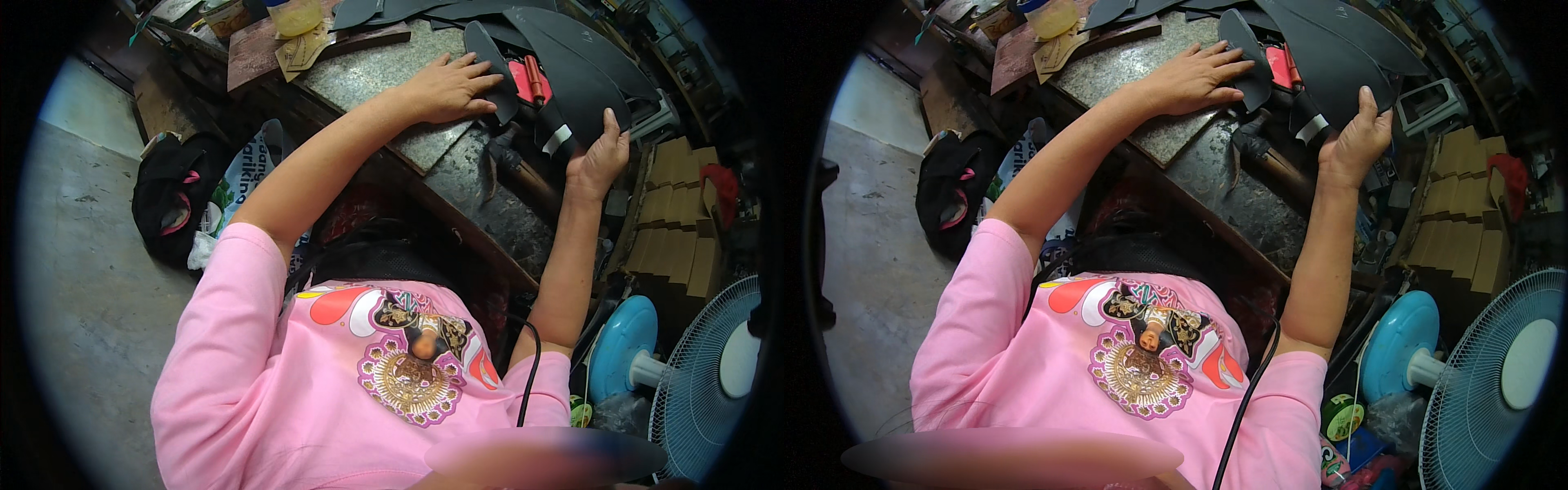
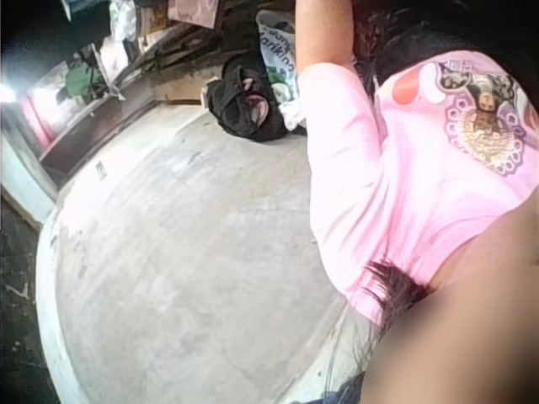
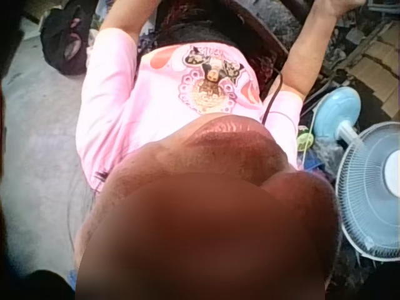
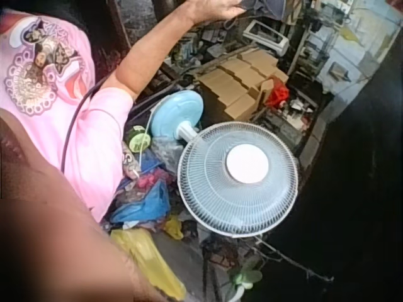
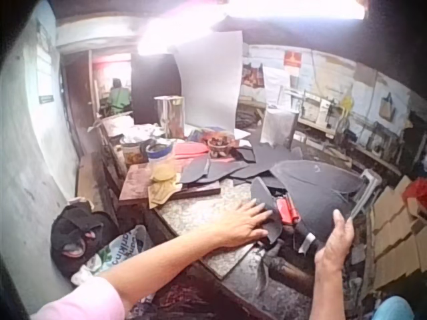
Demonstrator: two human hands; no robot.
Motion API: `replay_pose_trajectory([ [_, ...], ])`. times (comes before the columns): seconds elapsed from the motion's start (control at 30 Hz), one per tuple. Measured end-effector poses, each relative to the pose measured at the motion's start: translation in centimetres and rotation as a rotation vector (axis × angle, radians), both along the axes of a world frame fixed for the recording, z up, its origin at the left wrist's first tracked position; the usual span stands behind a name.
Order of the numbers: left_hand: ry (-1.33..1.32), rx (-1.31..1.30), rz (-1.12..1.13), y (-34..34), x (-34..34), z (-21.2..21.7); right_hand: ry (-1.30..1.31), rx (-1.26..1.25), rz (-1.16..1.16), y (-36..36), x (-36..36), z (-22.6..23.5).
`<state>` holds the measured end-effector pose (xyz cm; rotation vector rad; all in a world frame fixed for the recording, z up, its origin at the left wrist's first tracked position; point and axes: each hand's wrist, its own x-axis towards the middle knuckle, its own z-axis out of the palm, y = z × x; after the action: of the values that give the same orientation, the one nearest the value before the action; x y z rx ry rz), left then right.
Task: The person assembles footwear components by hand, using a hammer to tap and align black and pink insole pieces. They apply adhesive tape to secure layers and repeatedly hammer the edges to ensure a tight fit.
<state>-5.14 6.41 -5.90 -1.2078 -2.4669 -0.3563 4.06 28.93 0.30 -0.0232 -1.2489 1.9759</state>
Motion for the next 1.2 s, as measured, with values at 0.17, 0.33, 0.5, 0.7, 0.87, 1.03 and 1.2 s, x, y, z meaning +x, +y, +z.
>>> replay_pose_trajectory([
  [0.17, -0.151, 0.066, -0.047, -2.4, 1.4, 1.6, -0.07, -0.148, 0.136, 0.3, 0.1, 0.2],
  [0.33, -0.102, 0.16, -0.054, -5.6, 4.9, 4.3, -0.164, -0.119, 0.357, -0.4, 1.0, 0.9],
  [0.5, -0.284, 0.212, -0.025, -7.1, 6.1, 5.3, -0.37, -0.023, 0.341, -2.7, 2.9, 2.0],
  [0.7, -0.085, 0.15, -0.136, -7.3, 2.8, 3.9, -0.494, 0.131, 0.327, -3.0, 5.6, 1.6],
  [0.87, -0.05, 0.03, -0.09, -6.3, 2.3, 3.0, -0.469, 0.252, 0.342, -1.8, 6.2, -0.2],
  [1.03, -0.062, 0.031, -0.032, -5.2, 2.4, 4.1, -0.478, 0.158, 0.349, -1.2, 5.8, -0.7],
  [1.2, -0.132, 0.163, -0.059, -5.1, 2.0, 3.5, -0.477, 0.134, 0.374, -1.1, 5.9, -0.6],
])
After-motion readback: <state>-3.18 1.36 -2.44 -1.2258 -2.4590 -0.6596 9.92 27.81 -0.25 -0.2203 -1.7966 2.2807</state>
